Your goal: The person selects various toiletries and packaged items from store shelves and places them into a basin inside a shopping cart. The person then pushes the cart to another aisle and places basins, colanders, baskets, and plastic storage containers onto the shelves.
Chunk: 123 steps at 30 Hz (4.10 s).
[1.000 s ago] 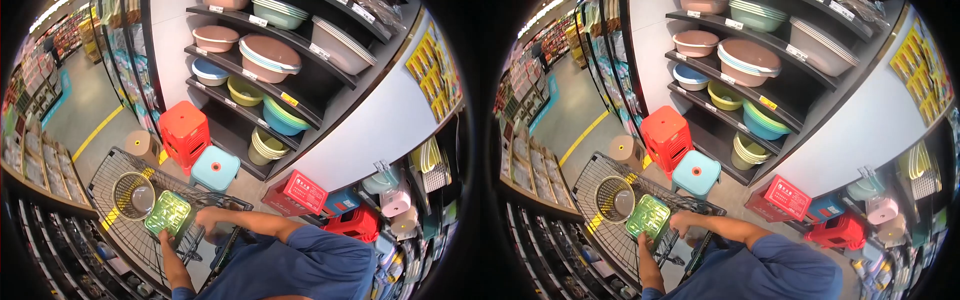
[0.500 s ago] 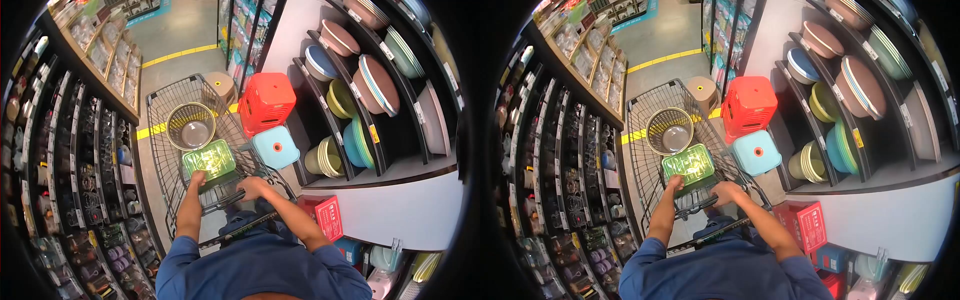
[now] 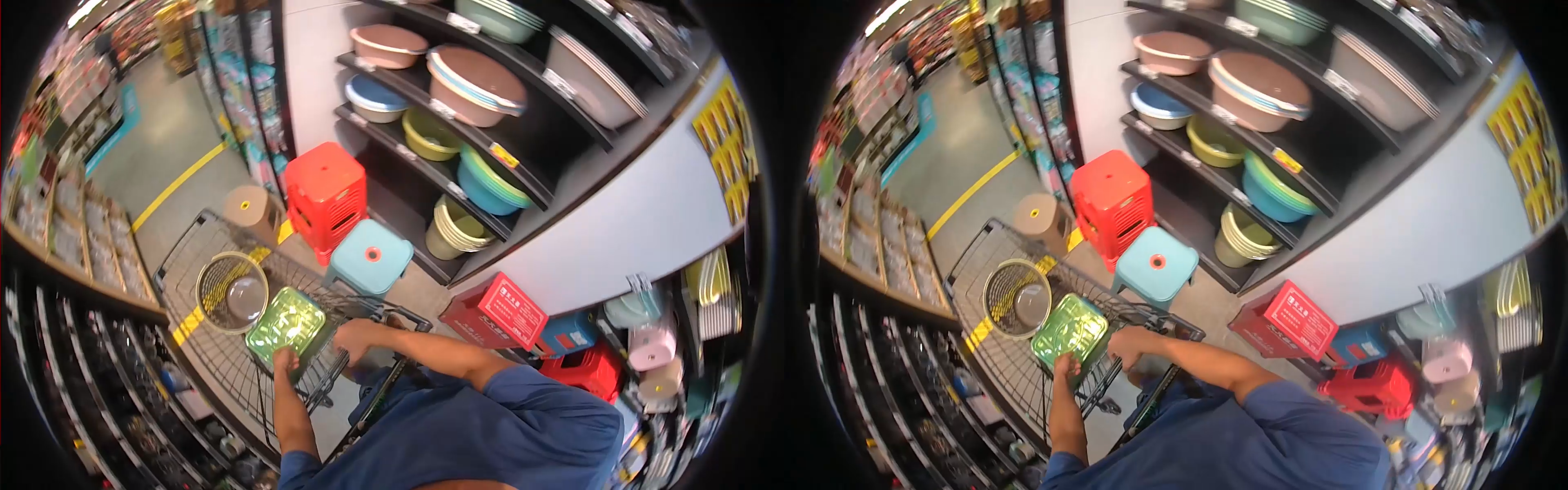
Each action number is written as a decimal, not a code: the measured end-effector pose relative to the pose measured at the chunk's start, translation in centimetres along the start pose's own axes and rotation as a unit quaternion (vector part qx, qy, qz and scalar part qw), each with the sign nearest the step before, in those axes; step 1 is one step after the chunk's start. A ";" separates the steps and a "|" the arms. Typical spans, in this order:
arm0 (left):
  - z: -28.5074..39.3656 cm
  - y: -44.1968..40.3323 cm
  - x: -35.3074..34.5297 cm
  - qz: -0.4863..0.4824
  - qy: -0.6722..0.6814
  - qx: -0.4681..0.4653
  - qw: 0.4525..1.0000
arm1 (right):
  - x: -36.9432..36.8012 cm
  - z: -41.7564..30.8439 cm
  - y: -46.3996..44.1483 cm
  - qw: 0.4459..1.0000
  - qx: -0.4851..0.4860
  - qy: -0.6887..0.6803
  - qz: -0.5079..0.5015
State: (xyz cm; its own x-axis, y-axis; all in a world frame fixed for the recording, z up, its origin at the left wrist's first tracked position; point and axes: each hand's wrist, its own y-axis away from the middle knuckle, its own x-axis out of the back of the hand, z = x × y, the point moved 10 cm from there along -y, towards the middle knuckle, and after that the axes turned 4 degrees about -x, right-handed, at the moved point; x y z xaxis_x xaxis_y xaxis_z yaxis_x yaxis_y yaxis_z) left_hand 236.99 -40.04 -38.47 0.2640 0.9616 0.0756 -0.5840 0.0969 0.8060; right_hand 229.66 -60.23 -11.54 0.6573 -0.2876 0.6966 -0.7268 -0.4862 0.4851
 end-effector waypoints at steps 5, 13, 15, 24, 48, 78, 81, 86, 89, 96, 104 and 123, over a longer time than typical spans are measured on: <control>0.3 -0.1 -0.7 -0.017 -0.031 -0.001 0.999 | -1.1 0.5 -0.7 0.999 -0.011 0.023 -0.026; -0.7 -2.8 -1.5 -0.059 0.029 -0.107 0.992 | -1.2 0.6 -0.8 1.000 0.008 0.014 -0.007; -0.1 -1.8 -1.6 -0.060 -0.065 -0.104 0.991 | -1.7 1.2 -1.1 1.000 -0.005 0.015 -0.020; 0.6 1.7 -1.4 0.001 -0.074 -0.027 0.997 | -0.6 0.6 0.3 0.998 -0.042 -0.020 -0.034; 3.9 27.2 -4.1 0.166 -0.466 -0.134 0.859 | -4.3 0.5 1.9 0.999 -0.040 0.000 0.004; -13.1 43.7 -1.4 0.213 -0.418 -0.264 0.843 | -20.6 -11.9 15.8 0.993 -0.082 -0.008 0.081; -15.3 45.9 -2.7 0.218 -0.421 -0.257 0.842 | -22.4 -12.3 18.0 0.994 -0.052 -0.009 0.099; -20.2 49.0 -5.5 0.203 -0.398 -0.215 0.869 | -25.6 -12.4 23.1 0.994 -0.060 -0.011 0.090; -23.1 51.1 -7.8 0.206 -0.410 -0.240 0.856 | -28.0 -12.2 26.1 0.994 -0.048 -0.023 0.094; -28.0 58.5 -13.0 0.221 -0.373 -0.319 0.843 | -33.4 -12.8 33.8 0.994 -0.067 0.013 0.090; -36.2 62.0 -16.9 0.226 -0.443 -0.282 0.820 | -39.6 -12.8 42.4 0.990 -0.065 -0.010 0.129; -53.7 78.3 -25.7 0.168 -0.434 -0.320 0.825 | -57.2 -17.7 62.4 0.983 -0.080 0.028 0.165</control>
State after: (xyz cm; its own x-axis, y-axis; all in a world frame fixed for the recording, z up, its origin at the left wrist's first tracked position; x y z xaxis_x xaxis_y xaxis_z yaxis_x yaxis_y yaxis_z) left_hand 143.25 -43.37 -8.84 0.2924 0.4425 0.8478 -0.9488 0.2447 0.1996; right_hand 143.16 -59.52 -11.71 0.3719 -0.3592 0.8560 -0.9235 -0.2363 0.3021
